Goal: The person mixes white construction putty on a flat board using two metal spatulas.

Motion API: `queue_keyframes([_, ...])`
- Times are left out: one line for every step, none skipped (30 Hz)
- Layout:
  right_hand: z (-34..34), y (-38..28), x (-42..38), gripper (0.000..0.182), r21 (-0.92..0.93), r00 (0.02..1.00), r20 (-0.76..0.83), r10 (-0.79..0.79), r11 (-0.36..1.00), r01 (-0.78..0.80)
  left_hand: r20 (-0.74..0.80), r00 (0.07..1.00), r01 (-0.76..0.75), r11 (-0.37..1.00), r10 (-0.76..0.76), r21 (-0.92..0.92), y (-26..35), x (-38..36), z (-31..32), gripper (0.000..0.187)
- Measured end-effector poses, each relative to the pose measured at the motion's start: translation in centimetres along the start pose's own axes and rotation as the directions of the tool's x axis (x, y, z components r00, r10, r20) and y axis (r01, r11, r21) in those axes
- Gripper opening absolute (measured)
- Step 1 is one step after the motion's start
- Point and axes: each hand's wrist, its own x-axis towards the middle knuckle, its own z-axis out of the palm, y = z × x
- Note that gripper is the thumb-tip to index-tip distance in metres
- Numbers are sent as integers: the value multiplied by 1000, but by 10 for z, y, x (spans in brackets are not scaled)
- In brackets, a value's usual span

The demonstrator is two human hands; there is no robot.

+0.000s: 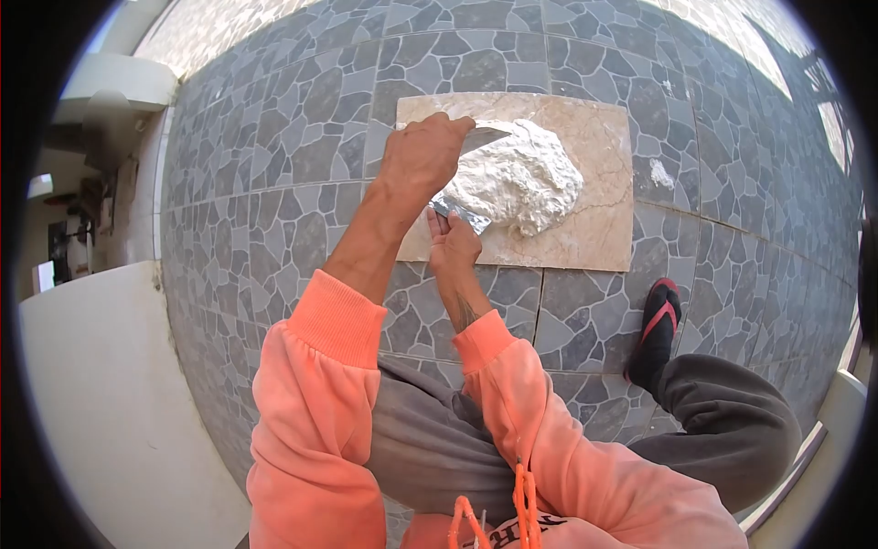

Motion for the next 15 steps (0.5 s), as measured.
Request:
queue_keyframes([5,-7,-4,21,-21,1000,10,-9,1000,9,8,1000,1,1000,-1,0,1,0,1,31])
queue_keyframes([11,-15,-8,21,-41,1000,20,-17,999,17,3,1000,-11,1000,11,-1,1,1,1,31])
queue_keyframes([13,-22,-8,21,-61,999,31,-25,998,26,-4,1000,-23,1000,23,-1,2,2,2,31])
queue_keyframes([16,-28,-7,21,-68,999,36,-34,997,36,-11,999,-34,999,34,-2,3,2,3,32])
queue_keyframes([21,-35,-5,20,-76,998,39,-43,996,46,-10,999,-37,999,37,-1,3,4,3,32])
queue_keyframes([23,-41,0,20,-84,998,43,-56,995,59,-10,999,-41,999,41,-2,3,6,4,32])
queue_keyframes([25,-49,4,20,-94,996,60,-70,993,76,-11,999,-47,999,47,-6,4,8,5,32])
queue_keyframes([27,-57,8,19,-135,995,61,-85,986,93,-14,998,-56,998,56,-4,6,9,5,31])
queue_keyframes([32,-66,8,19,-176,993,65,-100,978,110,-19,998,-65,998,65,-2,8,11,6,31])
queue_keyframes([37,-76,7,19,-215,991,71,-116,968,128,-26,997,-75,997,75,3,9,12,7,31])
queue_keyframes([41,-85,5,20,-248,988,79,-136,957,151,-27,996,-87,996,87,-3,11,15,7,30])
queue_keyframes([43,-94,5,21,-302,986,101,-136,940,160,-27,995,-98,995,98,-9,14,17,8,30])
queue_keyframes([46,-103,4,21,-355,984,120,-134,920,169,-25,994,-109,994,109,-14,18,19,10,29])
queue_keyframes([48,-111,3,21,-406,981,140,-132,896,178,-17,992,-125,992,125,-30,21,21,11,30])
queue_keyframes([48,-117,3,22,-460,976,173,-133,865,199,-9,990,-141,989,141,-45,24,23,13,30])
